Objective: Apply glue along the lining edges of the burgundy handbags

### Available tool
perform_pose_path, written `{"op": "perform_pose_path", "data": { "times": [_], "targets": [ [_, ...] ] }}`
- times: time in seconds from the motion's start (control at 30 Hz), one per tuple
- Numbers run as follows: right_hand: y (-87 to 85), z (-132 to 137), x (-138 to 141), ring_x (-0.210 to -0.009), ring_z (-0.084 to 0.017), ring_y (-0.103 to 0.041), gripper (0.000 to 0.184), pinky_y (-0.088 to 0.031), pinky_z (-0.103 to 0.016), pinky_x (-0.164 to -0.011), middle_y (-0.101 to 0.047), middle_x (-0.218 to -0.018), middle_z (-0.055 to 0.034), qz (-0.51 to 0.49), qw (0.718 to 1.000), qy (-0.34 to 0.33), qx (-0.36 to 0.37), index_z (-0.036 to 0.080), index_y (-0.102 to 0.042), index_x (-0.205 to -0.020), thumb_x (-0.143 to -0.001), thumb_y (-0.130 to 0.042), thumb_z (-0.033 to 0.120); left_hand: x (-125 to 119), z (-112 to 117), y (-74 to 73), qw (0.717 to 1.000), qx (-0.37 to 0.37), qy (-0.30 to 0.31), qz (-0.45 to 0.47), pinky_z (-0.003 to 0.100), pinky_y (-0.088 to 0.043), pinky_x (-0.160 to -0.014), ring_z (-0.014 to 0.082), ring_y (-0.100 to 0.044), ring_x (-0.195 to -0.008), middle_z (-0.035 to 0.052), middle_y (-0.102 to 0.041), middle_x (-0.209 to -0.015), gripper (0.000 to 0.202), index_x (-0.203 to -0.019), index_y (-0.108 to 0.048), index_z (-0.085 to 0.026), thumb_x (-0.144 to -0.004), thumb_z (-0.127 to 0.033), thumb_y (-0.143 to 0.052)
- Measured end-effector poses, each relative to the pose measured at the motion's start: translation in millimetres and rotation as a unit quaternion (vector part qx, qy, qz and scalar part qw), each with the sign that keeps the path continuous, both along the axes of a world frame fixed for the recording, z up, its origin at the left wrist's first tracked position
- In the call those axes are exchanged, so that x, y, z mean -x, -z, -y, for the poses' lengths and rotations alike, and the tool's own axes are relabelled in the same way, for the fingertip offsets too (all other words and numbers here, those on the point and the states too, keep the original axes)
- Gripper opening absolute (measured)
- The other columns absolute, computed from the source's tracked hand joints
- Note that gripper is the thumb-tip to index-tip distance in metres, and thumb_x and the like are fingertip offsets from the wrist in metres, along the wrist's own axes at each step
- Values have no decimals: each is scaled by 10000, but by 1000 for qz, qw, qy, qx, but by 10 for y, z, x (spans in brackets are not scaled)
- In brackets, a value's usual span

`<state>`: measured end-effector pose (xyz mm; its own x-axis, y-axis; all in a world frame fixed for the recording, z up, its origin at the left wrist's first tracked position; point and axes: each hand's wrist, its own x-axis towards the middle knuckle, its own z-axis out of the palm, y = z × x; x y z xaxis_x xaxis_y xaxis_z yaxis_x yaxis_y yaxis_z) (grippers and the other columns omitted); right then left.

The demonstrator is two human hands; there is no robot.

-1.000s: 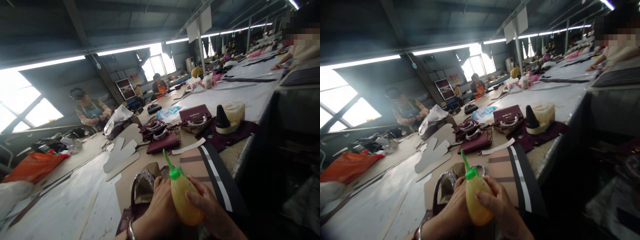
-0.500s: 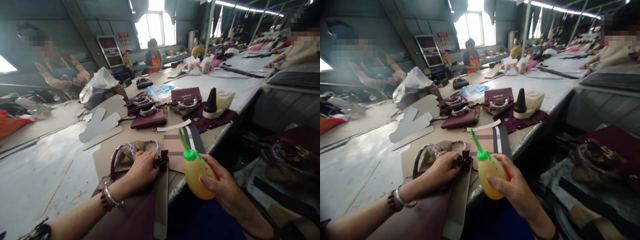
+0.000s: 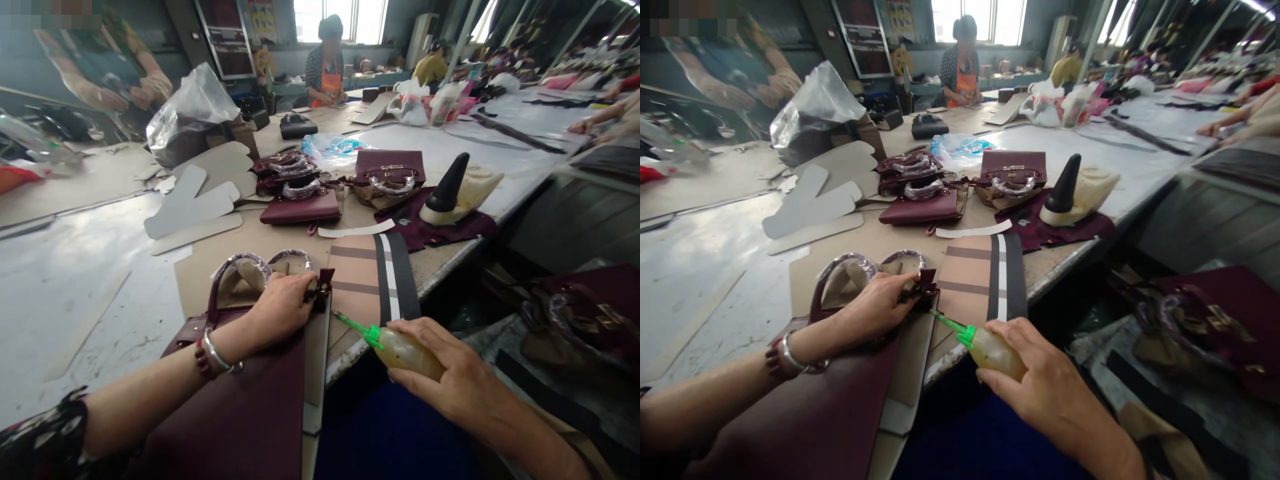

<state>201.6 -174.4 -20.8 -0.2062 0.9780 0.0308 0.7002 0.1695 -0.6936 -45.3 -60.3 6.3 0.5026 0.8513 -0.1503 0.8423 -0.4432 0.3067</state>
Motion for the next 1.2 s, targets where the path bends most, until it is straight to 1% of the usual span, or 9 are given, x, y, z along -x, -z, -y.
{"op": "perform_pose_path", "data": {
  "times": [0.1,0.27,0.43,0.57,0.67,0.77,0.93,1.1,1.2],
  "targets": [
    [14,-75,23,-972,-209,-593,399,-477,-327,-880,-589,-1081,-20,50,998,-18,-36,294,-552,-1199,-807,-624,329,9,-56,-27,1000,4,-1,-5,287,-419,-691,187,-603,-707,33,-650,-770,152,-964,-571,-173,-846,-187,-475],
    [5,-182,53,-928,-222,-599,381,-500,-343,-817,-588,-1063,-52,133,987,-47,-78,237,-564,-1184,-820,-603,338,21,-129,-82,1000,28,12,0,269,-432,-724,182,-614,-791,26,-661,-843,132,-931,-575,-201,-846,-215,-476],
    [-67,-320,103,-868,-210,-606,382,-501,-301,-733,-591,-992,-53,197,969,-75,-132,216,-576,-1168,-802,-626,312,-2,-172,-130,998,59,29,-10,259,-438,-731,176,-614,-799,21,-665,-843,153,-933,-597,-198,-828,-190,-488],
    [-128,-408,135,-821,-213,-608,370,-483,-295,-669,-593,-933,-48,244,954,-84,-149,217,-585,-1153,-800,-623,319,-16,-190,-139,997,64,41,-21,258,-436,-725,175,-615,-795,25,-671,-864,185,-977,-604,-192,-830,-175,-493],
    [-165,-429,136,-798,-199,-612,338,-478,-286,-651,-582,-901,-26,246,953,-109,-137,236,-589,-1128,-798,-626,295,-17,-196,-137,995,71,57,-36,264,-431,-710,179,-611,-780,34,-673,-868,208,-1016,-596,-182,-838,-174,-488],
    [-183,-448,122,-787,-185,-614,332,-485,-289,-674,-569,-901,-13,228,956,-139,-119,244,-579,-1124,-797,-630,268,-18,-199,-137,995,63,67,-43,284,-427,-716,196,-607,-790,45,-671,-878,191,-1002,-592,-179,-861,-221,-472],
    [-173,-513,94,-729,-194,-599,282,-481,-307,-632,-548,-846,-13,250,950,-120,-143,229,-574,-1115,-845,-596,305,-22,-194,-145,993,54,75,-78,286,-419,-696,199,-594,-765,39,-658,-827,138,-909,-576,-178,-866,-242,-462],
    [-158,-481,74,-784,-181,-595,383,-479,-290,-659,-548,-921,-6,226,951,-174,-117,259,-530,-1158,-796,-649,214,-17,-190,-124,990,40,87,-100,300,-411,-692,208,-598,-773,28,-665,-821,145,-936,-572,-194,-860,-244,-458],
    [-152,-479,68,-784,-186,-591,388,-481,-295,-654,-549,-930,-11,231,947,-177,-136,251,-524,-1161,-796,-650,205,-17,-190,-118,990,39,84,-103,298,-405,-665,211,-599,-763,29,-655,-781,146,-910,-570,-194,-863,-254,-446]
  ]
}}
